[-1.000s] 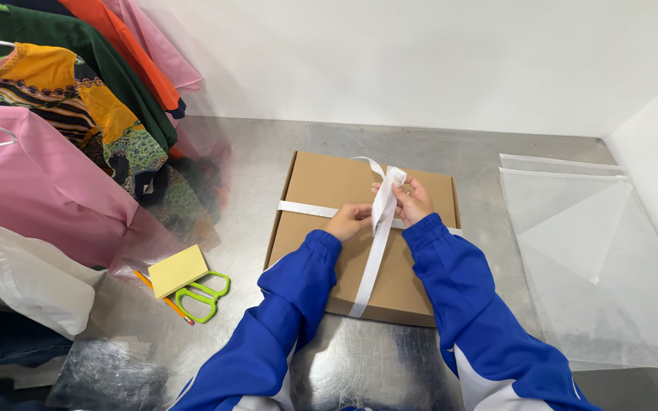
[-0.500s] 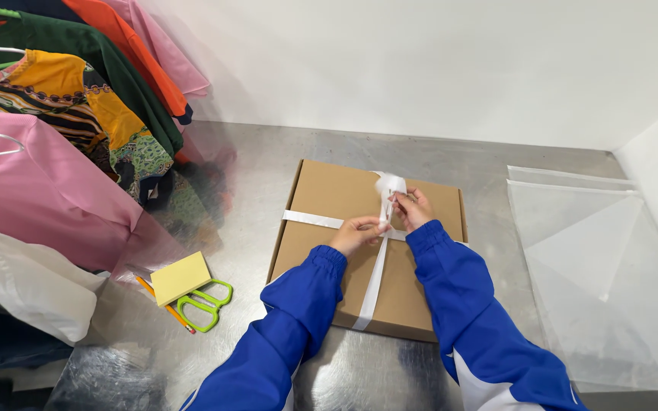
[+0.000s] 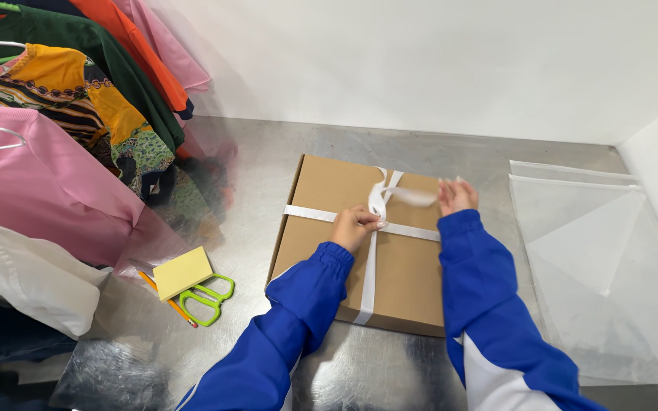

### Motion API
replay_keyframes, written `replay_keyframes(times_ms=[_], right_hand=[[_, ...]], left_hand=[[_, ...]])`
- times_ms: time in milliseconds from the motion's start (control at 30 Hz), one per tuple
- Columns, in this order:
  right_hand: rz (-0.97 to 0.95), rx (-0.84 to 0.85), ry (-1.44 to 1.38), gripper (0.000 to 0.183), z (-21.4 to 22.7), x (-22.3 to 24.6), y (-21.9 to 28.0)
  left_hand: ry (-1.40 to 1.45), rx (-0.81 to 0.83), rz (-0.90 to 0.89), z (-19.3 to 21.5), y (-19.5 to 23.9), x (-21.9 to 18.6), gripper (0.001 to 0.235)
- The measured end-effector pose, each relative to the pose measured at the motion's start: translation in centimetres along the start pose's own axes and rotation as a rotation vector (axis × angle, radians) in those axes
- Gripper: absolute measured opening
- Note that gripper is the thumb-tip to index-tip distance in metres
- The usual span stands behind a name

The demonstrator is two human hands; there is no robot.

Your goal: The person places a plastic-wrapped garment into a cardboard box and closes the lid. They then wrap a white ribbon around the box, tie it into a bow, and adjust the loops to complete the packaging.

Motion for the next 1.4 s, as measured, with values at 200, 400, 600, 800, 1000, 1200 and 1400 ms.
replay_keyframes(times_ms=[200,400,600,800,1000,1200,1400], right_hand=[[0.196,0.431,0.678,0.043,-1.2,-2.2,7.1],[0.171,0.542,0.634,0.028,-3.4,-7.4,7.8],[0.149,0.515,0.565,0.025,-5.2,-7.2,9.1],[-0.035,0.469,0.354,0.018,-6.4,-4.5,14.7],[0.024,0.49,0.298,0.015,-7.0,-3.1,15.4],[0.054,0.541,0.299,0.016,-7.2,-2.6,15.2],[0.082,0.585,0.325,0.016,-7.2,-2.3,13.7]], left_hand=[[-0.112,-0.106,-0.056,0.2,1.4,-2.0,0.012],[-0.138,-0.277,-0.225,-0.3,2.5,-1.9,0.012],[0.161,-0.411,0.045,0.9,5.7,-3.5,0.032],[0.632,-0.485,0.252,-1.4,4.0,0.6,0.018],[0.982,-0.47,0.478,-1.8,5.8,-1.3,0.02],[1.246,-0.483,0.583,-4.3,4.8,2.1,0.026],[1.261,-0.062,0.67,-8.0,3.4,5.0,0.037]])
Point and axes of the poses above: each hand's wrist, its own y-axis away from the middle knuckle, its own z-axis out of the back of the hand, x = y × z, the point moved 5 cm from there along -y, towards the middle knuckle, and after that the axes turned 5 degrees about -x, right-handed, at the moved point
